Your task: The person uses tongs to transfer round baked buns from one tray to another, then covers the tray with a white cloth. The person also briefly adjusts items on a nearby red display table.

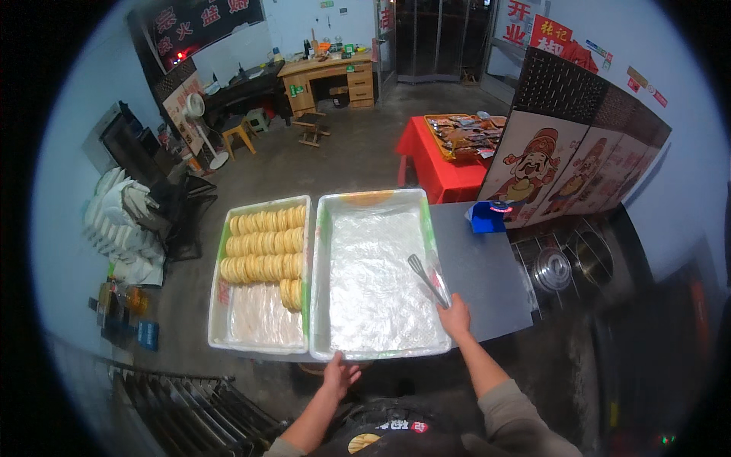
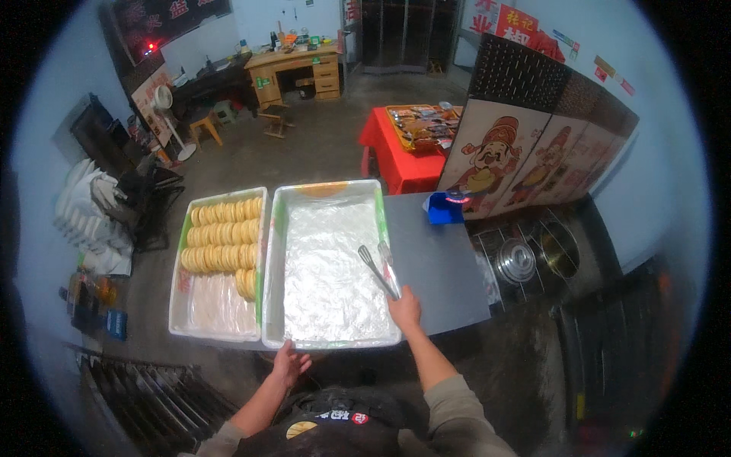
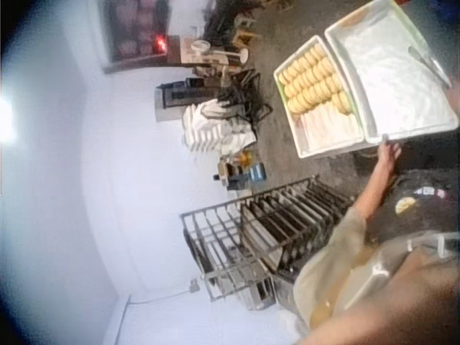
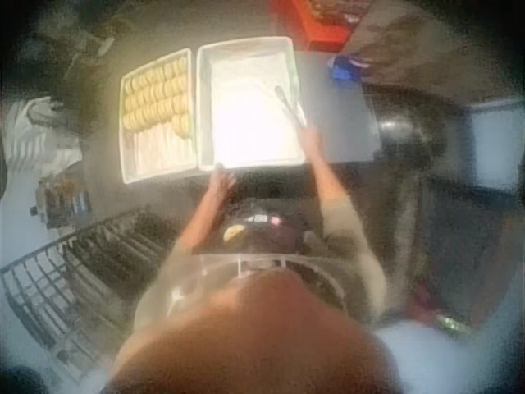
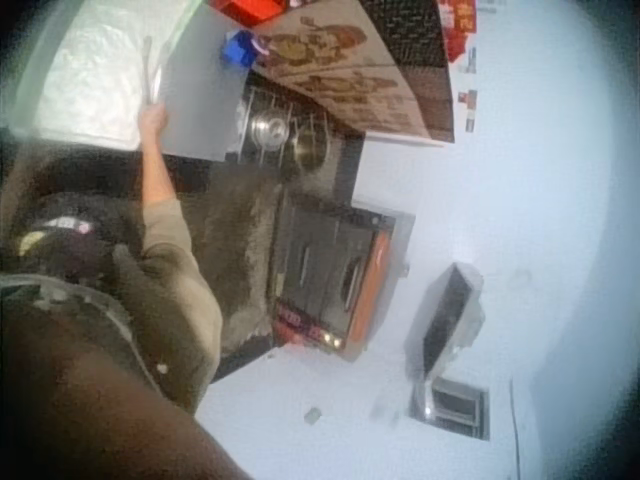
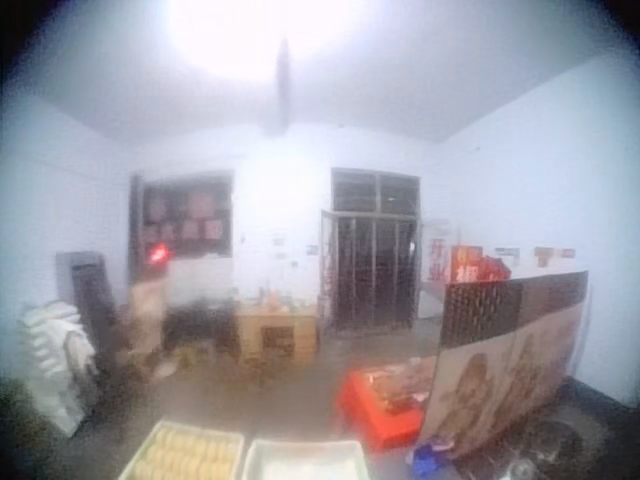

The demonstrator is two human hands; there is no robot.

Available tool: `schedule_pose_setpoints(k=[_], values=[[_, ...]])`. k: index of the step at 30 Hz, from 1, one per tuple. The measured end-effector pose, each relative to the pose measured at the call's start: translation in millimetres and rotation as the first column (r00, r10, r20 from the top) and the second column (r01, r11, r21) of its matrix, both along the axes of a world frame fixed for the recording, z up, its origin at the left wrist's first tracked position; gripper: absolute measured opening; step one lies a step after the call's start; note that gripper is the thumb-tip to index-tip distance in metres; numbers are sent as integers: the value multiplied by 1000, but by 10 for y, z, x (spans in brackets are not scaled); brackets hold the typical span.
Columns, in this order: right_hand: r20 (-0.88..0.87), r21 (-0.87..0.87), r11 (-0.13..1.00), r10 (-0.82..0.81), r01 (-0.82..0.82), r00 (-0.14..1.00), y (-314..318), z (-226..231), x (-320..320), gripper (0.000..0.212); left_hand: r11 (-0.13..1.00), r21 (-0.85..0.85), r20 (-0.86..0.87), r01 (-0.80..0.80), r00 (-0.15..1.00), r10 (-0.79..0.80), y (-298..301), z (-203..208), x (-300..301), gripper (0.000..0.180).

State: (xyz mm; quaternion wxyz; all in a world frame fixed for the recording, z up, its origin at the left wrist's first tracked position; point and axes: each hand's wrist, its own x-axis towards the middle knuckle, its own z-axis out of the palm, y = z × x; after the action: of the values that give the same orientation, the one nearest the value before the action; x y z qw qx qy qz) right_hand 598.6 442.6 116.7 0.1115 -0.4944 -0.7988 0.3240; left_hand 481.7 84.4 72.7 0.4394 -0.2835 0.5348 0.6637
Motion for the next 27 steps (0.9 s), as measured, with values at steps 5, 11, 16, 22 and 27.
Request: schedule_pose_setpoints(k=[5, 11, 16, 22, 27], values=[[-95, -37, 992, 113, -117, 989, -107, -61, 510, 42, 999, -3, -57, -51, 997, 51, 201, -289, 165, 51], [-195, -85, 990, 96, -114, 976, -562, -139, 1555, 40, 997, -41, -36, -70, 997, 69, -49, -378, 859, 46], [-180, -113, 992, 27, -48, 983, -1232, -235, 2606, 29, 988, 2, -34, -155, 987, 155, -586, -400, 1992, 48], [-170, -198, 980, -20, -14, 985, -2338, -588, 3775, 29, 980, -86, -82, -177, 982, 170, -1712, -793, 3103, 54], [-301, -87, 994, -83, 60, 950, -2649, -878, 4120, 31, 959, -106, -101, -264, 962, 254, -2526, -952, 3677, 45]])
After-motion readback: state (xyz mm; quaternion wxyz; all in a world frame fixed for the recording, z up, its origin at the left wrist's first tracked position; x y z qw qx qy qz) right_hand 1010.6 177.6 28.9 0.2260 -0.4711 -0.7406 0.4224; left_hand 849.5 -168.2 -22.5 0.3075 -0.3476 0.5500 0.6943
